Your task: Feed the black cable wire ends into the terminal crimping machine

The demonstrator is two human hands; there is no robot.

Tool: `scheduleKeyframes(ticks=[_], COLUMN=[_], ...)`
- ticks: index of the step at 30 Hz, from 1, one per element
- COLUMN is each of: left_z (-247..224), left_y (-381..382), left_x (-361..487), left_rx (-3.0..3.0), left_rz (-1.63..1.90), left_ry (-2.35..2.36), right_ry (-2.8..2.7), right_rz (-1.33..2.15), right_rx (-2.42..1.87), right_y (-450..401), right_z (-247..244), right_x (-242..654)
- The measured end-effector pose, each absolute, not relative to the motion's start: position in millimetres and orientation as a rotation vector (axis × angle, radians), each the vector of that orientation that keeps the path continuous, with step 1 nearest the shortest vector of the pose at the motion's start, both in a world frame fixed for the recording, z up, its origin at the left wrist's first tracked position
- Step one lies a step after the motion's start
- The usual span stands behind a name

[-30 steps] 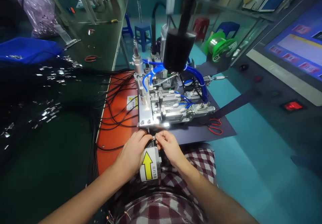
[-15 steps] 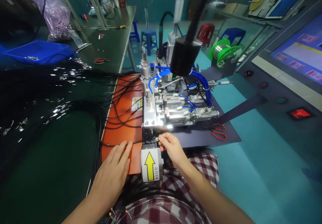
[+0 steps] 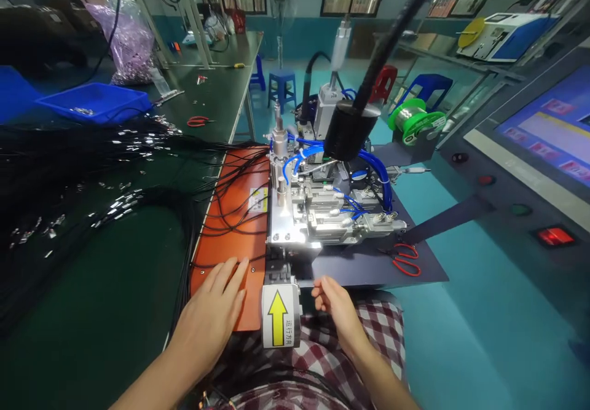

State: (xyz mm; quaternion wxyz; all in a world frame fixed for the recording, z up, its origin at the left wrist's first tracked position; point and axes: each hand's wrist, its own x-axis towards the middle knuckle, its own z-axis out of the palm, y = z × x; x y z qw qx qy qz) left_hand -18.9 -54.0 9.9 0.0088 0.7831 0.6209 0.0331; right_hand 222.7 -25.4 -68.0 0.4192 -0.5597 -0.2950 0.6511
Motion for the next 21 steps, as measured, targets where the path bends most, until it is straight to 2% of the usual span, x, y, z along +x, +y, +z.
scheduleKeyframes(ticks=[6,11,16,21], left_z=[20.4,52.1,95.1,96.4], left_y=[-1.6,-13.0,-44.1,-62.3], left_x=[-23.2,-48.2,-68.9,-72.3], left_rx=[2.337,2.360,2.263,2.402], left_rz=[0.274,0.276,0.012,-0.182], left_ry=[1.792,1.577,1.157,1.145], right_ry=[-0.717,-0.712,-0.678,-0.681], right_rz=[1.676,1.631,1.581,1.551], right_rx=[-1.441,-1.507,-1.554,-1.577], right_y=[-38.8,-43.2,-41.3,-32.7], right_z=[-74.8,-78.0,-75.6,-55.6], right_x=[229.3,247.5,276.5,286.4])
